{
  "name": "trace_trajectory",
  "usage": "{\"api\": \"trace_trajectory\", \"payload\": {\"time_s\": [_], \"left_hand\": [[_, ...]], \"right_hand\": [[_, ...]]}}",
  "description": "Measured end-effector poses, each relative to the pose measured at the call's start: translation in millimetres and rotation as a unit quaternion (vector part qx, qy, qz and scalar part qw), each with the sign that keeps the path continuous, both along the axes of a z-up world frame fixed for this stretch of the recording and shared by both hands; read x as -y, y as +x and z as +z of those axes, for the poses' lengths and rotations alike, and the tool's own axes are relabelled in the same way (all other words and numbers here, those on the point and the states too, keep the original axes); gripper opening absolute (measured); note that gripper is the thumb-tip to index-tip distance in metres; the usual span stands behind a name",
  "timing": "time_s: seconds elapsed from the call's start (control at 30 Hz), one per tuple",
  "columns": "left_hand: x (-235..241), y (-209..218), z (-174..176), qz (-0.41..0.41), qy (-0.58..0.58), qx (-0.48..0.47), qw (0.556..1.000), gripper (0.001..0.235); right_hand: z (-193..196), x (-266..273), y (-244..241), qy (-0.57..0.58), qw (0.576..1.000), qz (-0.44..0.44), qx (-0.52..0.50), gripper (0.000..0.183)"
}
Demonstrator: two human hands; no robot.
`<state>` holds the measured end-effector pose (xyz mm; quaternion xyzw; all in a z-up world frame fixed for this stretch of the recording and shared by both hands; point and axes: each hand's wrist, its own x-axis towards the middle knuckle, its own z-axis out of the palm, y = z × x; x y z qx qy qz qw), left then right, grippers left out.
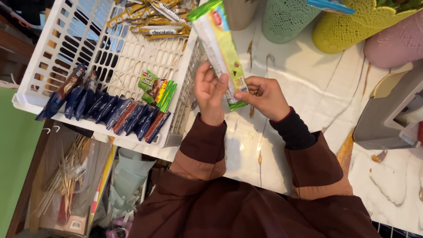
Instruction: The recorder is shown attaching various wrapped snacks to wooden skewers using tape, likely for a gift bouquet.
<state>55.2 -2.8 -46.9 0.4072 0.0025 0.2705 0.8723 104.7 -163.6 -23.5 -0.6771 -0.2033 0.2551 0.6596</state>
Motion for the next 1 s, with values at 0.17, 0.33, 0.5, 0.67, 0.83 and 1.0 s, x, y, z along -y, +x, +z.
{"api": "trace_trajectory", "payload": {"time_s": [0.17, 0.33, 0.5, 0.67, 0.83, 1.0], "left_hand": [[-7, 2, -1, 0.03, -0.012, -0.027, 0.999, 0.04], [-8, 1, -1, 0.0, -0.054, -0.024, 0.998, 0.034], [-16, 0, 8, -0.012, -0.052, -0.017, 0.998, 0.038], [-23, -4, 28, -0.035, -0.067, -0.051, 0.996, 0.047], [-26, -5, 26, -0.11, -0.093, -0.029, 0.989, 0.049], [-26, -2, 19, -0.155, -0.1, -0.009, 0.983, 0.049]], "right_hand": [[9, -5, -1, -0.066, 0.997, 0.027, -0.015, 0.022], [-23, 10, 12, 0.006, 0.998, 0.054, 0.03, 0.023], [-5, 14, 10, -0.042, 0.993, 0.108, -0.034, 0.022], [5, 13, 2, -0.099, 0.98, 0.163, -0.061, 0.023], [14, 22, 6, -0.142, 0.972, 0.172, -0.071, 0.023], [8, 32, 11, -0.146, 0.968, 0.201, -0.042, 0.024]]}}
